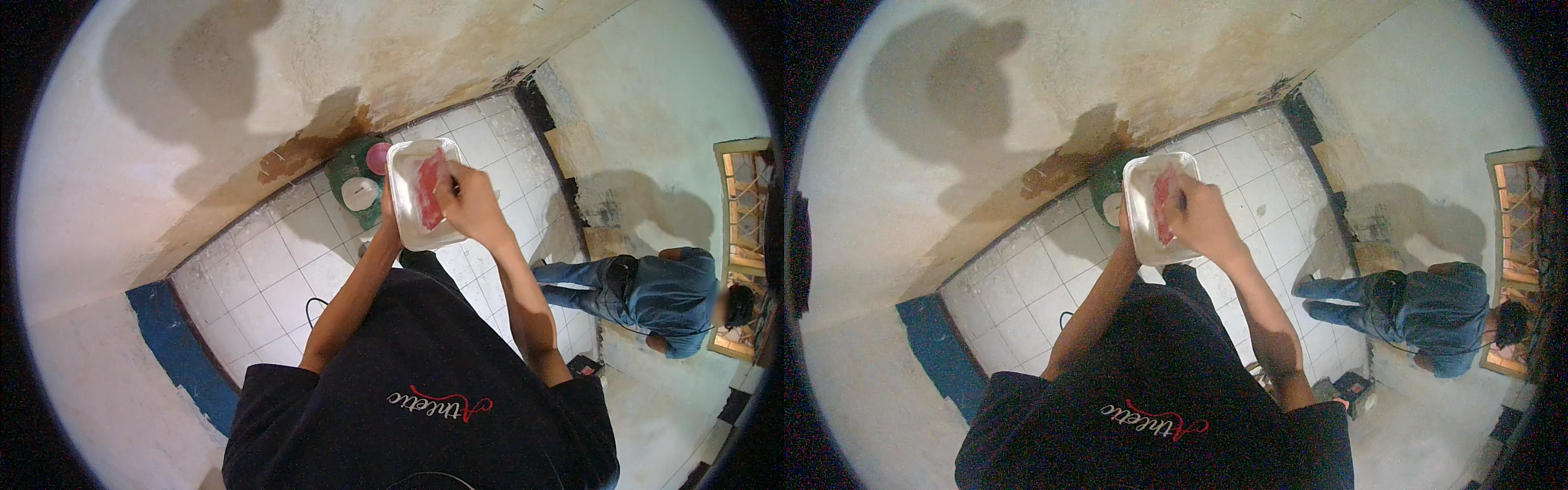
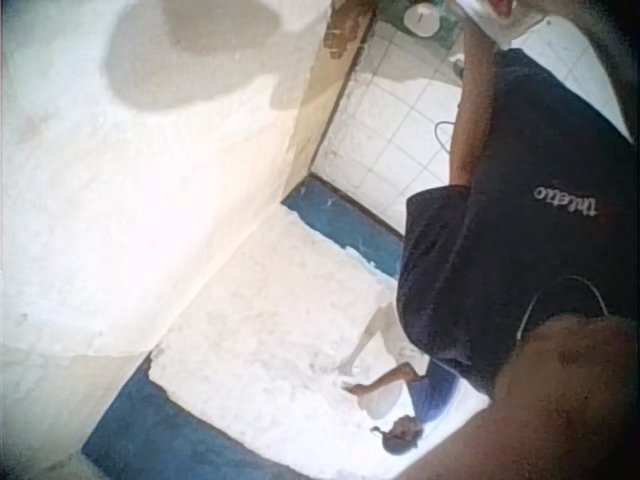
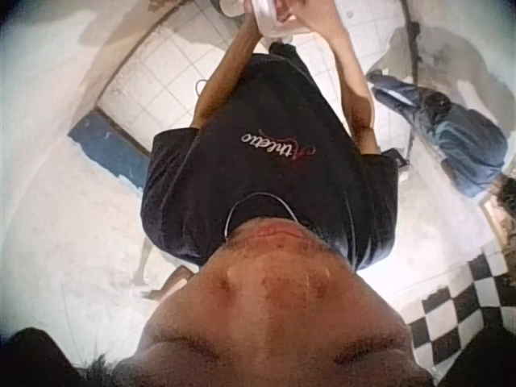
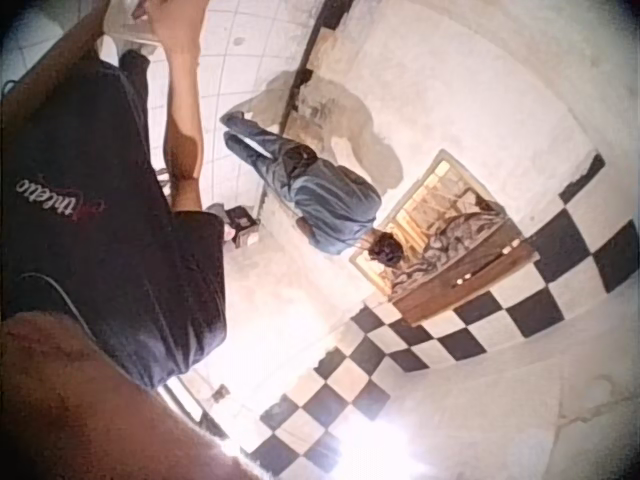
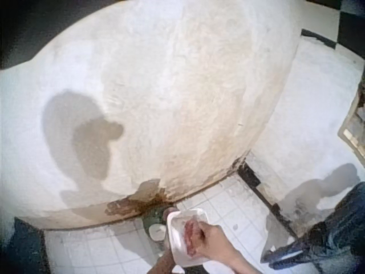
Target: The person applies plaster to a wall using a scraper, repeatedly dipping the scraper into a container to pick up more material. The person also pours water from a pink bucket into the container to mix the plaster.
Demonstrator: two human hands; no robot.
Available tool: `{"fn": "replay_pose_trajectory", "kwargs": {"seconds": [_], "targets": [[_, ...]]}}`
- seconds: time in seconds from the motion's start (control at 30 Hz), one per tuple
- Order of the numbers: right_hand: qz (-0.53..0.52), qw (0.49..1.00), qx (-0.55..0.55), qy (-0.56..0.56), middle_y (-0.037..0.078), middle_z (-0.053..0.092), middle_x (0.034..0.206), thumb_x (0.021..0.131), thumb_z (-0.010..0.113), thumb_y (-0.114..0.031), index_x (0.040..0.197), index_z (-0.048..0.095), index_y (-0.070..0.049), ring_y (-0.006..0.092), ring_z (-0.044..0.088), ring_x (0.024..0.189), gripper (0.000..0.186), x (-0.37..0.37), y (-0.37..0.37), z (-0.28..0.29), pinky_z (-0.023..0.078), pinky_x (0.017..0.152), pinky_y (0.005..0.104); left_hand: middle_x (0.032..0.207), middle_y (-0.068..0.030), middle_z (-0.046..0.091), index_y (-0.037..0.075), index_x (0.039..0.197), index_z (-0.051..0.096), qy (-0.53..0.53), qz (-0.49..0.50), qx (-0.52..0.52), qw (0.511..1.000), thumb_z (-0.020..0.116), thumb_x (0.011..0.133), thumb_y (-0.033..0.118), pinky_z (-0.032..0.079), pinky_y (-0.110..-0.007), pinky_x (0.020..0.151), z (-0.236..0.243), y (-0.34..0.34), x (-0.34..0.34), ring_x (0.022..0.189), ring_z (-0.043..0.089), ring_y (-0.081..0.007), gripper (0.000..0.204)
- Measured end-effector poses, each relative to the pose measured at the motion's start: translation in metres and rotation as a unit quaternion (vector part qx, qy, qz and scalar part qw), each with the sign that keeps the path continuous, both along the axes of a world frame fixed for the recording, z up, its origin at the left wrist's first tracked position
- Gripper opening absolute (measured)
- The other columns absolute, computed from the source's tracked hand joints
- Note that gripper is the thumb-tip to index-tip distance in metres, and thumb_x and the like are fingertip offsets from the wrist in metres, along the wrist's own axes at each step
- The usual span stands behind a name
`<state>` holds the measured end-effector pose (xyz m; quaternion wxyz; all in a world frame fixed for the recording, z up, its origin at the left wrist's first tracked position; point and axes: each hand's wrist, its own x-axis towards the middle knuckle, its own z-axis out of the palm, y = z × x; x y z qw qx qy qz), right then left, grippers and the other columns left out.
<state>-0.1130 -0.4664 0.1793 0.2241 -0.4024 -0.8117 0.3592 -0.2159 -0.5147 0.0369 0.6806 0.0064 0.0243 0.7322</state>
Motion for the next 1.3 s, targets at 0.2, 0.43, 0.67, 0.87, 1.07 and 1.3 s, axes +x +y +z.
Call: {"fn": "replay_pose_trajectory", "kwargs": {"seconds": [0.2, 0.43, 0.67, 0.87, 1.07, 1.3], "targets": [[0.02, 1.0, -0.01, -0.023, 0.021, 0.054, 0.06, 0.081, 0.054, -0.007, 0.079, 0.058, 0.006, 0.0262, 0.053, 0.051, 0.014, -0.003, -0.001, 0.001, 0.042, 0.052, 0.0375, 0.134, -0.0144, 0.051, 0.007, 0.139, 0.039, -0.018, 0.003, -0.034, 0.999, 0.031, 0.097, 0.056, 0.042, -0.045, 0.104, -0.001, 0.004, -0.001, 0.12, 0.052, -0.0298, 0.064], [-0.007, 1.0, -0.009, 0.001, 0.021, 0.052, 0.059, 0.081, 0.055, -0.007, 0.079, 0.056, 0.006, 0.0246, 0.049, 0.049, 0.013, -0.001, 0.001, 0.002, 0.041, 0.051, 0.0367, 0.14, -0.0146, 0.044, 0.008, 0.142, 0.035, -0.001, -0.007, -0.021, 1.0, 0.032, 0.095, 0.057, 0.037, -0.047, 0.107, -0.006, 0.004, -0.002, 0.126, 0.046, -0.0317, 0.068], [-0.027, 1.0, -0.002, 0.002, 0.021, 0.052, 0.059, 0.082, 0.054, -0.006, 0.08, 0.057, 0.006, 0.0238, 0.049, 0.049, 0.013, -0.001, 0.0, 0.001, 0.041, 0.051, 0.0362, 0.148, -0.0138, 0.036, 0.008, 0.146, 0.03, 0.006, -0.013, -0.031, 0.999, 0.033, 0.094, 0.059, 0.031, -0.049, 0.111, -0.014, 0.004, -0.001, 0.133, 0.038, -0.0332, 0.073], [-0.021, 1.0, 0.009, 0.01, 0.024, 0.055, 0.061, 0.081, 0.055, -0.007, 0.08, 0.057, 0.006, 0.0288, 0.055, 0.051, 0.013, -0.001, -0.007, 0.006, 0.042, 0.051, 0.038, 0.146, -0.0141, 0.037, 0.01, 0.146, 0.03, 0.043, -0.021, -0.054, 0.997, 0.03, 0.093, 0.062, 0.031, -0.048, 0.111, -0.011, -0.001, 0.0, 0.133, 0.039, -0.0331, 0.074], [-0.025, 1.0, 0.01, -0.002, 0.024, 0.055, 0.062, 0.08, 0.057, -0.007, 0.08, 0.056, 0.006, 0.0324, 0.056, 0.052, 0.013, 0.002, -0.009, 0.007, 0.043, 0.052, 0.0391, 0.131, -0.0142, 0.052, 0.007, 0.138, 0.04, 0.02, -0.001, -0.067, 0.998, 0.029, 0.098, 0.055, 0.044, -0.043, 0.102, 0.01, -0.004, 0.002, 0.117, 0.055, -0.0281, 0.063], [0.0, 0.999, -0.019, -0.049, 0.03, 0.06, 0.071, 0.081, 0.057, -0.009, 0.086, 0.057, 0.007, 0.0459, 0.062, 0.069, 0.017, -0.003, -0.012, 0.013, 0.05, 0.06, 0.046, 0.143, -0.015, 0.041, 0.01, 0.144, 0.033, 0.082, -0.006, -0.06, 0.995, 0.03, 0.094, 0.063, 0.034, -0.048, 0.109, -0.002, -0.004, -0.001, 0.129, 0.043, -0.0333, 0.074]]}}
